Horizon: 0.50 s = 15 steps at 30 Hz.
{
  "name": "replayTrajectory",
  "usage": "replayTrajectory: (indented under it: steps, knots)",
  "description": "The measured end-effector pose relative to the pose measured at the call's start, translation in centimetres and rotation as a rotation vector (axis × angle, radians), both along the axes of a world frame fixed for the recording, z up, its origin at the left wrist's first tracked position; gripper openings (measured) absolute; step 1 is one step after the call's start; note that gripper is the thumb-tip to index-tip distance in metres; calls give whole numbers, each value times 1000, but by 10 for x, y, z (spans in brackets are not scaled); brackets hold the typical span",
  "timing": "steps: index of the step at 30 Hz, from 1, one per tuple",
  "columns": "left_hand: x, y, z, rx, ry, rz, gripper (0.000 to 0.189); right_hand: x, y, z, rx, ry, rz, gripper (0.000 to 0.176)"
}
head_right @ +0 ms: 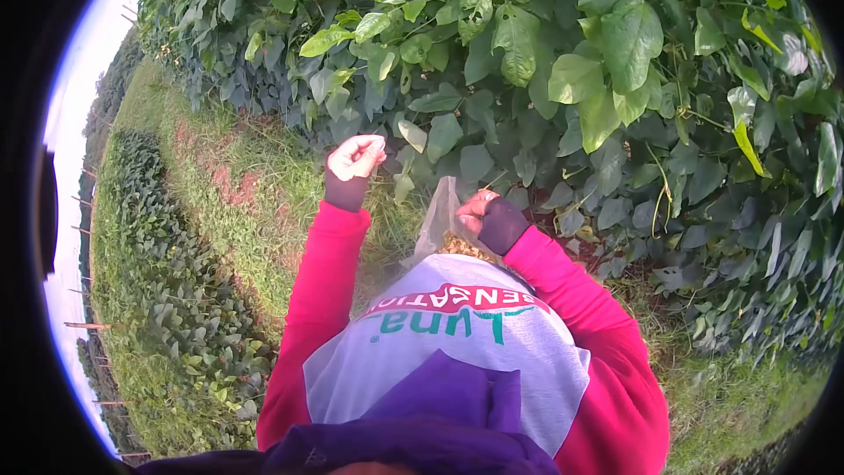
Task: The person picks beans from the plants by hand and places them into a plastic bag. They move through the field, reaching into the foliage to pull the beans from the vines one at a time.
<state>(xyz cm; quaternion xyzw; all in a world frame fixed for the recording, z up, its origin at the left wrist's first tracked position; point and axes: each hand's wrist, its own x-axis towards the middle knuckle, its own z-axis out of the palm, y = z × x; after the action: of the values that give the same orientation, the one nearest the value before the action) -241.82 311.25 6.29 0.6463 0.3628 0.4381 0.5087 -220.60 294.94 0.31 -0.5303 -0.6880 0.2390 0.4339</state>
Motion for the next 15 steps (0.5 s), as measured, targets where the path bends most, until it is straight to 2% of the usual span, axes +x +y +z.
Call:
replayTrajectory:
  steps: [3,5,7,9,11,13,15]
  knots:
    - [-8,27,31,66,-157,227,21,17,-22,-27,-59,32,-44,13]
    - [-12,49,63,236,-191,342,23,25,-39,-35,-272,150,-140,14]
    - [-1,67,104,385,-252,345,21,33,-51,-48,-281,135,-160,14]
    - [20,84,143,535,-157,249,19,36,-59,-59,-339,185,-232,15]
    - [44,115,172,714,169,111,19,36,-61,-63,-329,189,-259,15]
    - [78,146,191,657,429,-124,23,35,-63,-67,-323,174,-266,15]
    - [113,172,206,583,842,-154,26,32,-62,-69,-262,137,-274,15]
